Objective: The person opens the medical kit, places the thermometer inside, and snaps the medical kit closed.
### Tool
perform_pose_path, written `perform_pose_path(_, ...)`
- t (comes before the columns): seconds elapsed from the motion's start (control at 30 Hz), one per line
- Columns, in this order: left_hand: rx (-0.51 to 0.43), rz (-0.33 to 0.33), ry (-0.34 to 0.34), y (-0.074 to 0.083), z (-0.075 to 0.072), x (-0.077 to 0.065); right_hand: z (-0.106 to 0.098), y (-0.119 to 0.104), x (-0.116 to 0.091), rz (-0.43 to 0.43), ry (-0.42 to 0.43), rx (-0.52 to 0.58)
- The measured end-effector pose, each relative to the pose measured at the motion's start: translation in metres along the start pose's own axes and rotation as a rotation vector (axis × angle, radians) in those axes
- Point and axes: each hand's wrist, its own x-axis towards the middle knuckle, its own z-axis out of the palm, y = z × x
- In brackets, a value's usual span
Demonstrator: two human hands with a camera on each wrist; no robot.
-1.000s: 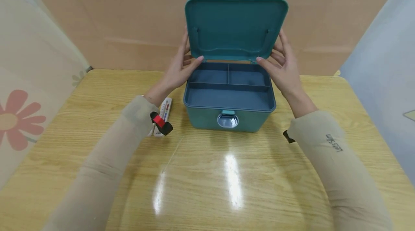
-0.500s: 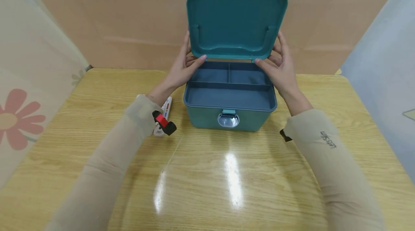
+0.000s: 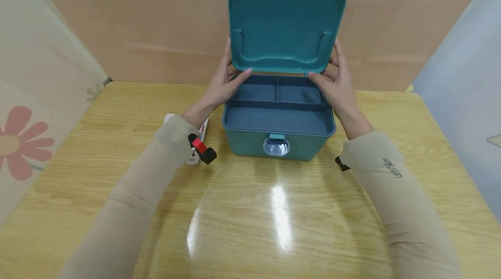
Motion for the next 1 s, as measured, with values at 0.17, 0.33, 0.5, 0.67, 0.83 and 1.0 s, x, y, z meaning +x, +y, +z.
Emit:
perform_pose_path(0.17,0.030,-0.079,0.003,0.0020,0.0019,-0.0013,0.0029,0.0024,-0.0007,0.004,0.020,-0.041)
perform_pose_path(0.33,0.060,-0.145,0.002,0.0049,0.0026,-0.0014,0.0022,0.0015,0.0006,0.040,0.041,-0.120)
perform_pose_path(0.5,0.071,-0.163,0.000,0.0047,0.0029,-0.0003,0.0006,0.0009,0.0021,0.083,0.033,-0.223)
perform_pose_path(0.67,0.065,-0.178,-0.003,0.0020,0.0035,0.0020,-0.0002,0.0012,0.0027,0.106,0.033,-0.279)
perform_pose_path(0.83,0.056,-0.190,-0.008,0.0000,0.0018,0.0031,-0.0002,0.0010,0.0019,0.159,0.012,-0.301)
perform_pose_path(1.0,0.042,-0.188,-0.007,-0.0003,0.0002,0.0025,-0.0010,0.0023,0.0013,0.171,0.002,-0.324)
